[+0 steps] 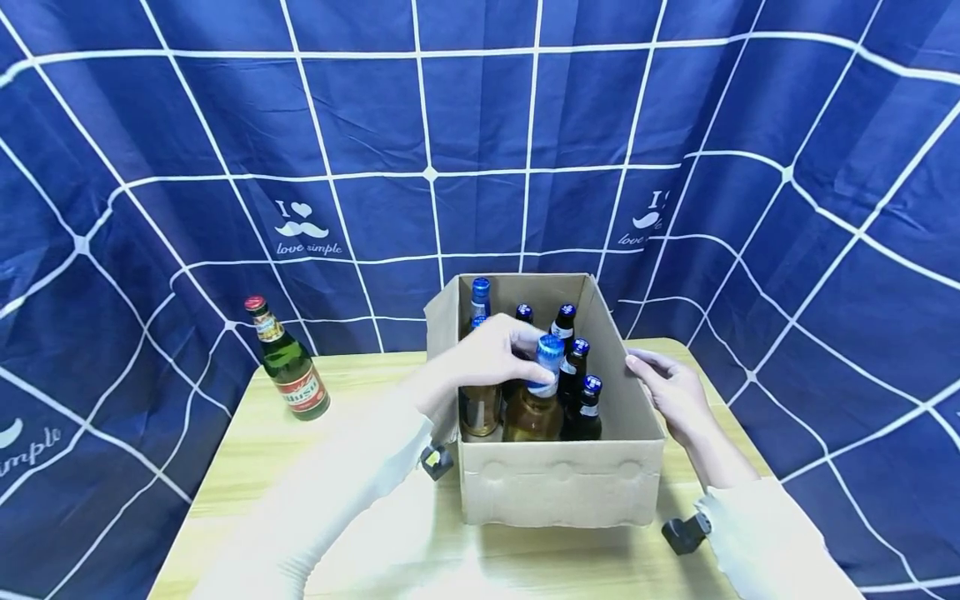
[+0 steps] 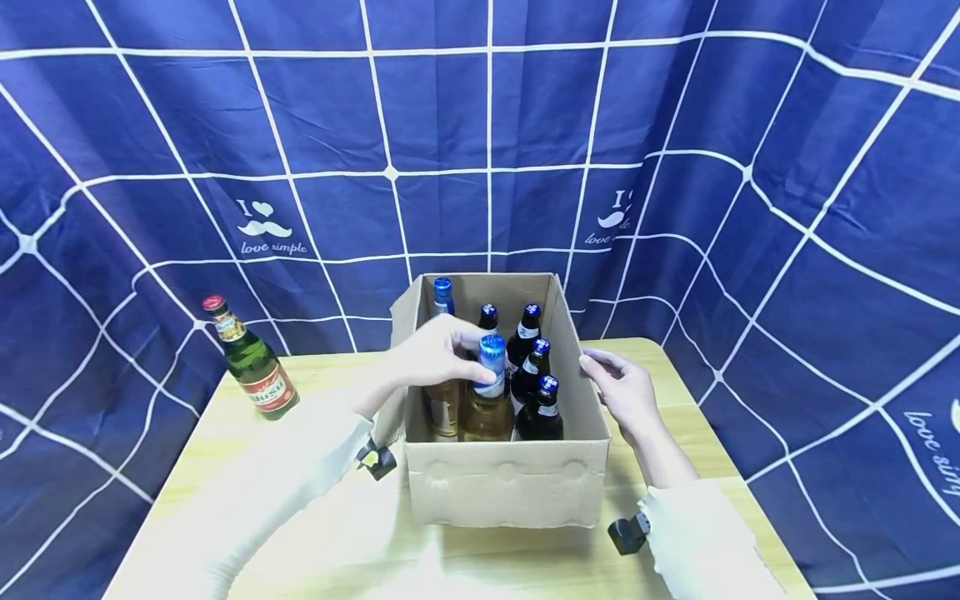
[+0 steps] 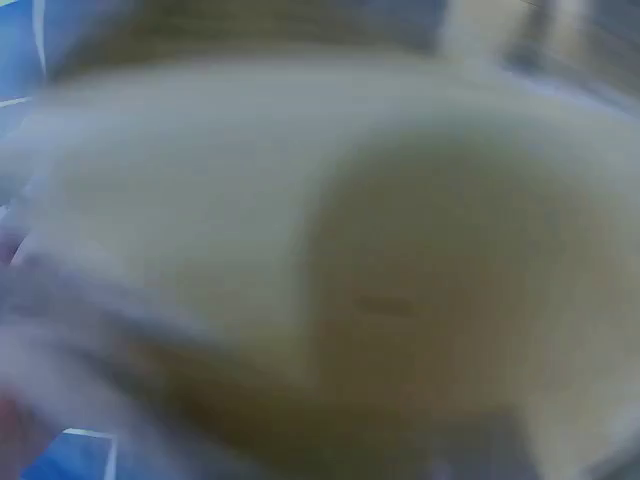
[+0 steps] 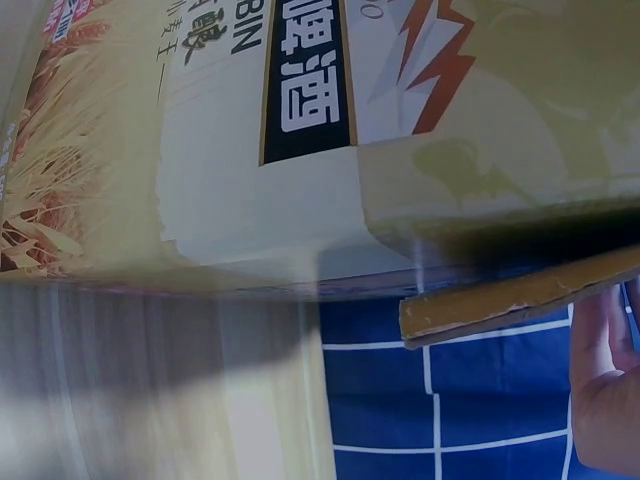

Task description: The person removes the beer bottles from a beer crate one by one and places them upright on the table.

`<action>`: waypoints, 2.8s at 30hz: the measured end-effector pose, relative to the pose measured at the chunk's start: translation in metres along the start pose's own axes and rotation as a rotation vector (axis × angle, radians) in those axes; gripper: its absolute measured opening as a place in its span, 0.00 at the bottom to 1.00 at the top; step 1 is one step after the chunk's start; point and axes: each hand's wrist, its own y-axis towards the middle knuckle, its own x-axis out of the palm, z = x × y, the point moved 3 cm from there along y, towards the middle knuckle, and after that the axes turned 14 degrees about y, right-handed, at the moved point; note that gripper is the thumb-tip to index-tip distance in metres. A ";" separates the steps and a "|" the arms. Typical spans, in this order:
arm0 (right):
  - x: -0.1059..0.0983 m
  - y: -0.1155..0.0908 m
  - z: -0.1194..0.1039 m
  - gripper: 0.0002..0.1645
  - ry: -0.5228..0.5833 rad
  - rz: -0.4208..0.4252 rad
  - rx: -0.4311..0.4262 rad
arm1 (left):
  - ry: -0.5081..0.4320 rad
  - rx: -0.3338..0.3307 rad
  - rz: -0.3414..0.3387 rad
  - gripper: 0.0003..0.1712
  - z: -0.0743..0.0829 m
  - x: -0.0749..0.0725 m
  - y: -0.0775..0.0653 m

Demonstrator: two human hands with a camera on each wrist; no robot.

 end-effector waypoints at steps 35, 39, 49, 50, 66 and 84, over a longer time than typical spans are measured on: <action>-0.001 0.001 -0.001 0.31 -0.055 0.012 -0.021 | -0.070 -0.196 1.179 0.12 0.031 -0.175 -0.104; 0.000 0.001 0.001 0.25 -0.016 0.008 -0.007 | 0.035 -0.368 1.160 0.15 -0.012 -0.160 -0.119; 0.000 -0.001 0.003 0.10 0.018 0.018 0.001 | 0.133 -0.665 1.085 0.21 -0.109 -0.126 -0.144; 0.000 0.000 0.003 0.12 0.018 0.017 0.000 | 0.126 -0.689 1.084 0.22 -0.116 -0.124 -0.145; 0.003 0.001 0.001 0.17 0.022 0.005 -0.011 | 0.155 -0.860 1.096 0.23 -0.174 -0.097 -0.157; 0.003 0.001 0.001 0.27 -0.012 0.013 -0.017 | 0.194 -0.934 1.031 0.26 -0.185 -0.095 -0.161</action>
